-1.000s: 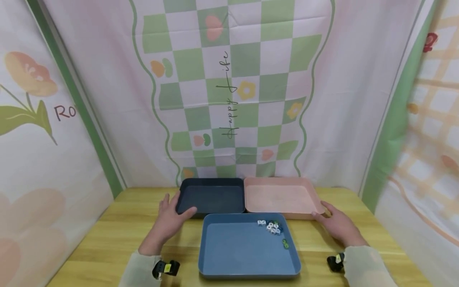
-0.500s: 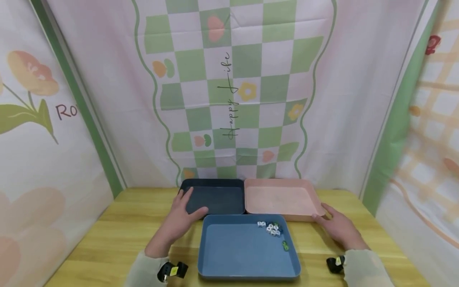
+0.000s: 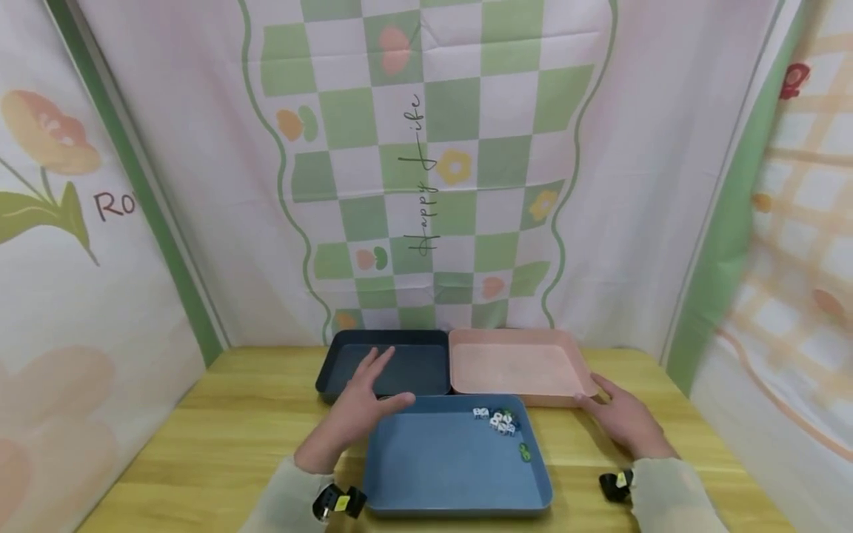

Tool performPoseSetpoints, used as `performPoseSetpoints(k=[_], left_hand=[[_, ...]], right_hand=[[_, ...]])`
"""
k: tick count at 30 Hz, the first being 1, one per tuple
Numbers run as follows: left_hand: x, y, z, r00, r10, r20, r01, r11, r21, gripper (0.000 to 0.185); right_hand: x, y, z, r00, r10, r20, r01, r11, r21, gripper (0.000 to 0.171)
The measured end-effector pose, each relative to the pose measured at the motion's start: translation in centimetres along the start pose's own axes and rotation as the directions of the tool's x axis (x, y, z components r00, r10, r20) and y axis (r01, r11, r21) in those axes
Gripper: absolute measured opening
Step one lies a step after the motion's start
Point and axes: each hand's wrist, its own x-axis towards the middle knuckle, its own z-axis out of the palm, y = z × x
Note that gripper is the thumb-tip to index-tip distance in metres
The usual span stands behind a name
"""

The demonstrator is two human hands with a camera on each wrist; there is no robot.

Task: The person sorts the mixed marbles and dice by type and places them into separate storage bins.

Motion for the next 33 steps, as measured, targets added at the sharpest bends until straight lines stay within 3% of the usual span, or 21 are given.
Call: performPoseSetpoints(k=[12, 18, 26, 33], left_hand=[[1.3, 0.9, 2.1, 0.991, -0.004, 0.130, -0.002, 0.999, 0.047, 0.090], [2.2, 1.2, 2.7, 0.992, 0.024, 0.123, -0.031, 0.998, 0.054, 0.084], [3.5, 1.4, 4.0, 0.984, 0.154, 0.089, -0.155, 0.988, 0.005, 0.071], [4.6, 1.4, 5.4, 0.983, 0.133, 0.127, -0.141, 0.988, 0.057, 0.060]], right_hand=[[0.3, 0.1, 0.3, 1.000, 0.020, 0.001, -0.020, 1.000, 0.000, 0.093], [0.3, 0.1, 0.2, 0.999, 0.046, 0.016, -0.046, 0.999, 0.000, 0.095], [0.4, 0.3, 0.0, 0.999, 0.050, 0.015, -0.049, 0.999, -0.006, 0.096], [0.4, 0.1, 0.1, 0.997, 0.069, 0.026, -0.069, 0.998, -0.003, 0.097]])
